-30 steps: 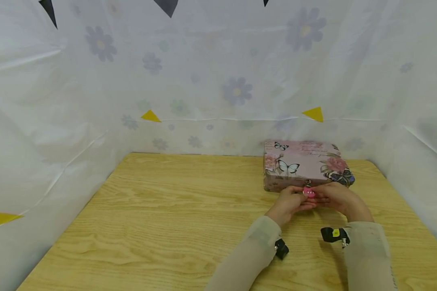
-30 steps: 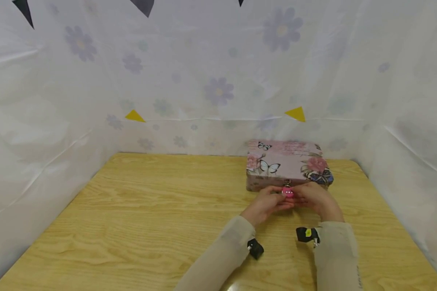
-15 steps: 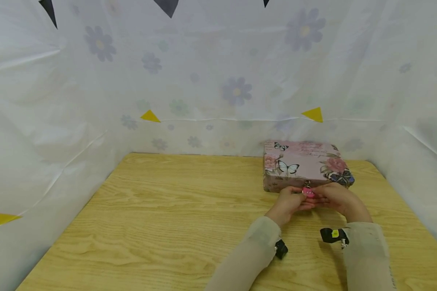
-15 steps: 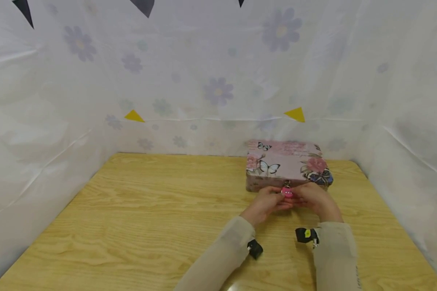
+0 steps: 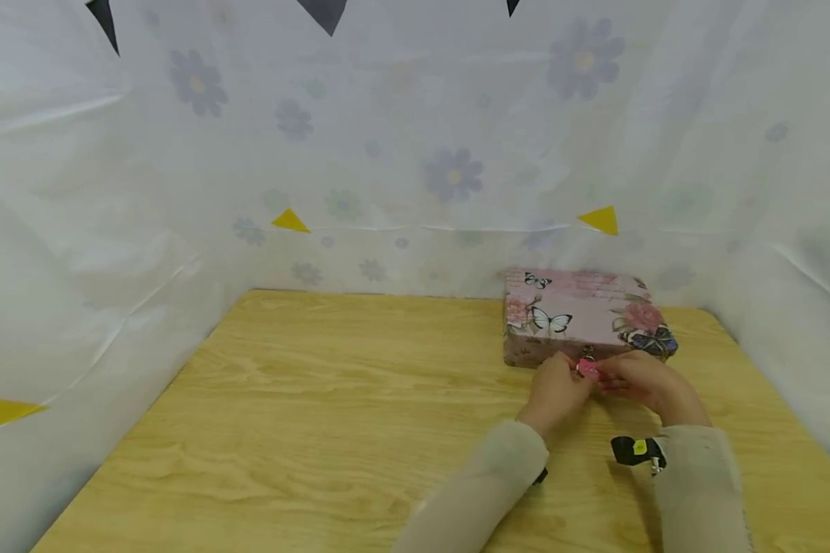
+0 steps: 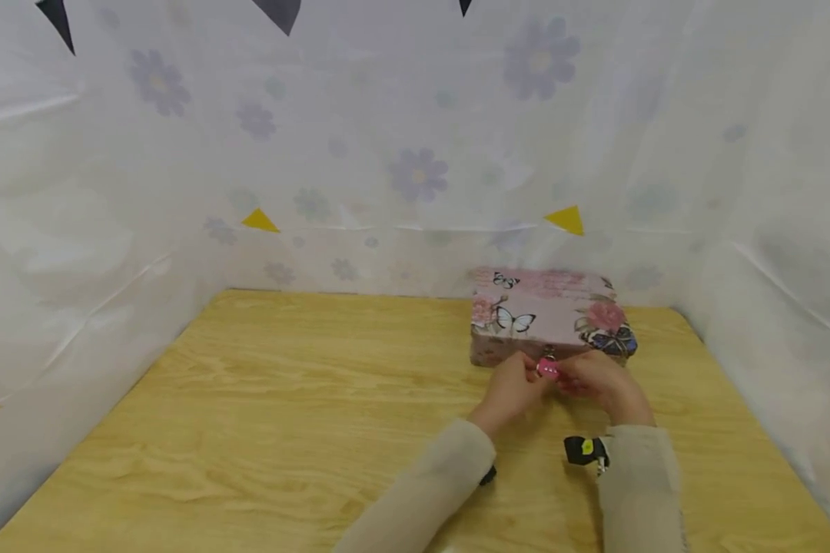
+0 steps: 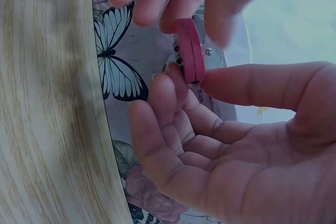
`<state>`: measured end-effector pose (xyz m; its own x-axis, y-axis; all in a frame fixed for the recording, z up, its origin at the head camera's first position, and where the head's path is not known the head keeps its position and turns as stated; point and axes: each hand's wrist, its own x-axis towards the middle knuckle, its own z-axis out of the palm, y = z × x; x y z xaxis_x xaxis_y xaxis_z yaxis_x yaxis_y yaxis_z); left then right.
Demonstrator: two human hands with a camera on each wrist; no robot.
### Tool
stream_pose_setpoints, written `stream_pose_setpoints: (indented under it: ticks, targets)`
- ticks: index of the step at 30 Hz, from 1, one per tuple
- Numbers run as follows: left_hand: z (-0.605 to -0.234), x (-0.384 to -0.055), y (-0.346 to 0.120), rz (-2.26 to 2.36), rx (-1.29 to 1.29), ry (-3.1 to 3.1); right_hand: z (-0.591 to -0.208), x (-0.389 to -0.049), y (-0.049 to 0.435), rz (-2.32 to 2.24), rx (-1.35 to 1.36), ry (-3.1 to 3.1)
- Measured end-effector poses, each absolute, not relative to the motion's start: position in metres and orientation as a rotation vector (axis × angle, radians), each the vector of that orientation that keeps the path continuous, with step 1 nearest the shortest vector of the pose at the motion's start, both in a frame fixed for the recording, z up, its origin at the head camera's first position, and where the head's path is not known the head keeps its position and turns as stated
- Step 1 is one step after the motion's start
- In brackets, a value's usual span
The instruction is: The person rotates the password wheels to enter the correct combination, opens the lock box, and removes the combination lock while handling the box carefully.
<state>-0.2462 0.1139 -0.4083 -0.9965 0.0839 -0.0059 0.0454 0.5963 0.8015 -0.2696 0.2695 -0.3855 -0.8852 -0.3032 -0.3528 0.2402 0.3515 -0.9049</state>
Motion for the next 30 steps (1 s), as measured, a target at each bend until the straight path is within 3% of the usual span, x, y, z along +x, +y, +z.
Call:
stream_pose_setpoints:
  ticks: [9, 19, 30]
  targets:
    - [-0.404, -0.244, 0.123, 0.594, 0.297, 3.18, -0.388, -0.266, 0.268, -1.566, -0.062, 2.15]
    - [-0.398, -0.246, 0.139, 0.095, 0.267, 3.28, -0.385, -0.267, 0.269, -1.57, -0.048, 2.164]
    - [-0.398, -0.247, 0.147, -0.061, 0.192, 3.28, -0.383, -0.267, 0.271, -1.539, -0.06, 2.193]
